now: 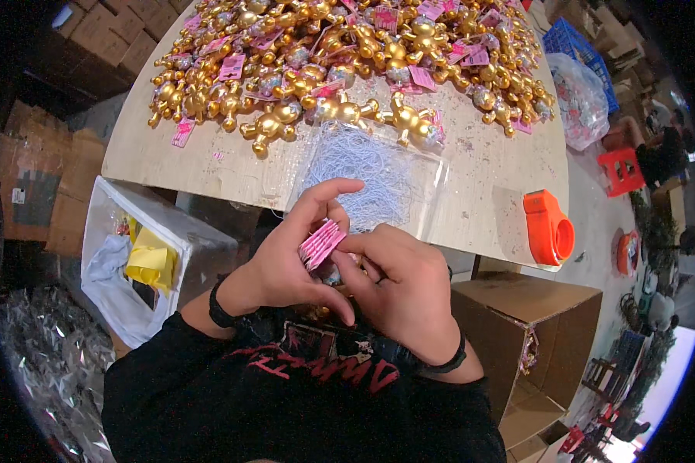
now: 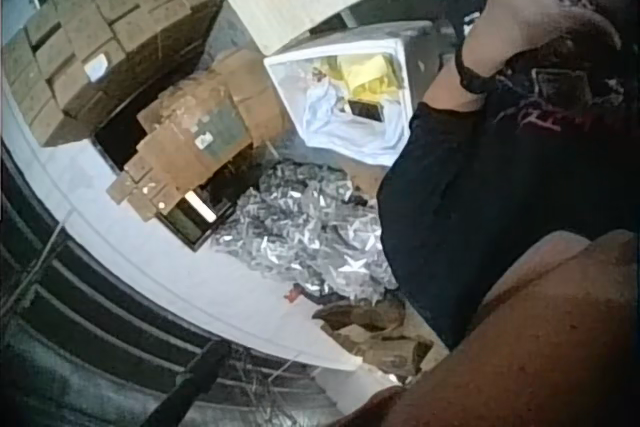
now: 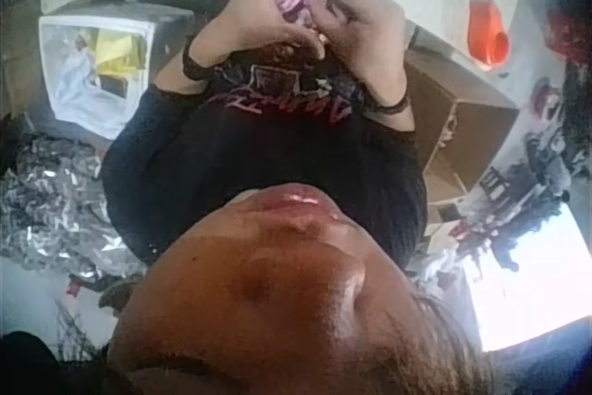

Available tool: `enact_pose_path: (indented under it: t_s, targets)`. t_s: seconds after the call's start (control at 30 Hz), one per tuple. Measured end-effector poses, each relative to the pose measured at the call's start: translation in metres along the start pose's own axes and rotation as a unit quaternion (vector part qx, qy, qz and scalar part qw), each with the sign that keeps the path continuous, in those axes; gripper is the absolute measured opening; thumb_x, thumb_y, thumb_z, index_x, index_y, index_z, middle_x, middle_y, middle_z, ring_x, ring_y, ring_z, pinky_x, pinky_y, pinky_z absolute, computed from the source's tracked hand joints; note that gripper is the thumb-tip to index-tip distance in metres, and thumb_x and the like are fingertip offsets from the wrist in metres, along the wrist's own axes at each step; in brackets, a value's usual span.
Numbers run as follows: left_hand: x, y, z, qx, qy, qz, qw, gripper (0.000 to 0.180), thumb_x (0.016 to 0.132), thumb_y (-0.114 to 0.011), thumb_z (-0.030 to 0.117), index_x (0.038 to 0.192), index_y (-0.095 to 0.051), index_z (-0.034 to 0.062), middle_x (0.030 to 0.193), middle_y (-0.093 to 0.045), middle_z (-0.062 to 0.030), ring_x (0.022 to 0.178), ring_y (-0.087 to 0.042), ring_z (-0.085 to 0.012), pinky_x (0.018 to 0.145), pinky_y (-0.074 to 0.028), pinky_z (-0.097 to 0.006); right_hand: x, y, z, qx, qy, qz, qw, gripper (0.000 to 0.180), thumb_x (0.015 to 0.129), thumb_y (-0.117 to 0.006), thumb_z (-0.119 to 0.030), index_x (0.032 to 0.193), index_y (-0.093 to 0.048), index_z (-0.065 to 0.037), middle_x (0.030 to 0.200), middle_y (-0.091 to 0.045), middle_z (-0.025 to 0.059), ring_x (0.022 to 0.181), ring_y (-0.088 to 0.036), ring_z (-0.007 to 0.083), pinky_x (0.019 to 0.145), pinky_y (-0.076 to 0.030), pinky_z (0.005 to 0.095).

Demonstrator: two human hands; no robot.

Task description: Packaging gold bear-shaped ornaments into a cardboard box and sealing it with tape.

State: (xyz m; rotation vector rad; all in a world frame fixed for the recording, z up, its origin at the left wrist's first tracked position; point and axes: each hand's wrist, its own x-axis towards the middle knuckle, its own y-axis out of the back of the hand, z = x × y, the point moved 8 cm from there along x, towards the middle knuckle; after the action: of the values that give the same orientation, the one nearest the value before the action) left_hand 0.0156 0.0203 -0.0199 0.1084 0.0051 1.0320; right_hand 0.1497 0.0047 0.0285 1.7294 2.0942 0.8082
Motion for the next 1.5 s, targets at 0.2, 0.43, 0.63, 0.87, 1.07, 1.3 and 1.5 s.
enact_pose_path:
  t_s: [0.2, 0.43, 0.63, 0.87, 1.07, 1.3, 1.5]
  targets:
    - [-0.002, 0.001, 0.002, 0.066, 0.005, 0.004, 0.998, 0.131, 0.054, -0.102, 0.049, 0.160, -0.033, 0.0157, 0.107, -0.058, -0.0085, 0.095, -0.062, -0.0277, 0.088, -0.052, -0.039, -0.003, 0.002, 0.000, 0.080, 0.023, 0.040, 0.996, 0.017, 0.081, -0.083, -0.001, 0.097, -0.078, -0.005, 0.076, -0.068, 0.0057, 0.063, -0.063, 0.0152, 0.058, -0.048, 0.0277]
    - [-0.002, 0.000, 0.006, 0.104, -0.021, 0.000, 0.994, 0.128, 0.057, -0.100, 0.049, 0.159, -0.033, 0.0124, 0.126, -0.058, -0.0137, 0.107, -0.062, -0.0322, 0.094, -0.052, -0.041, -0.011, -0.003, 0.018, 0.122, -0.079, 0.008, 0.989, 0.022, 0.084, -0.085, -0.005, 0.104, -0.077, -0.006, 0.084, -0.074, 0.0050, 0.067, -0.063, 0.0078, 0.061, -0.049, 0.0234]
    - [-0.003, -0.006, 0.011, 0.126, -0.043, -0.034, 0.991, 0.129, 0.059, -0.100, 0.040, 0.161, -0.026, 0.0100, 0.153, -0.047, -0.0180, 0.131, -0.056, -0.0399, 0.103, -0.051, -0.046, -0.007, 0.000, 0.014, 0.139, -0.055, -0.002, 0.989, 0.036, 0.084, -0.084, -0.004, 0.119, -0.074, -0.006, 0.085, -0.074, 0.0094, 0.068, -0.067, 0.0136, 0.063, -0.052, 0.0280]
    - [-0.003, -0.015, 0.013, 0.158, -0.066, -0.084, 0.982, 0.135, 0.059, -0.100, 0.032, 0.164, -0.018, 0.0094, 0.159, -0.041, -0.0202, 0.135, -0.052, -0.0452, 0.105, -0.051, -0.050, -0.006, 0.002, 0.005, 0.070, 0.051, -0.067, 0.994, 0.043, 0.083, -0.082, -0.003, 0.125, -0.073, -0.008, 0.088, -0.072, 0.0140, 0.069, -0.070, 0.0237, 0.064, -0.054, 0.0339]
    - [-0.002, -0.008, 0.007, 0.065, -0.043, -0.051, 0.996, 0.142, 0.056, -0.103, 0.040, 0.165, -0.017, 0.0104, 0.126, -0.059, -0.0169, 0.110, -0.064, -0.0364, 0.093, -0.053, -0.044, -0.009, 0.001, 0.008, 0.126, 0.012, -0.045, 0.991, 0.056, 0.084, -0.082, 0.001, 0.137, -0.064, -0.005, 0.092, -0.075, 0.0123, 0.079, -0.073, 0.0163, 0.071, -0.056, 0.0300]
    - [-0.004, -0.007, 0.002, 0.037, -0.023, -0.027, 0.999, 0.144, 0.056, -0.102, 0.049, 0.165, -0.016, 0.0096, 0.115, -0.062, -0.0154, 0.101, -0.066, -0.0337, 0.090, -0.053, -0.042, -0.010, 0.001, 0.005, 0.175, 0.005, -0.023, 0.984, 0.055, 0.084, -0.082, 0.004, 0.135, -0.065, -0.004, 0.093, -0.076, 0.0115, 0.083, -0.074, 0.0158, 0.073, -0.057, 0.0293]
    - [-0.005, -0.010, 0.016, 0.139, -0.111, -0.044, 0.983, 0.142, 0.059, -0.100, 0.044, 0.164, -0.014, 0.0030, 0.157, -0.042, -0.0258, 0.123, -0.060, -0.0485, 0.099, -0.052, -0.049, -0.010, 0.003, -0.002, 0.067, 0.051, -0.043, 0.996, 0.043, 0.081, -0.083, -0.001, 0.122, -0.074, -0.008, 0.085, -0.070, 0.0126, 0.071, -0.070, 0.0278, 0.063, -0.053, 0.0347]
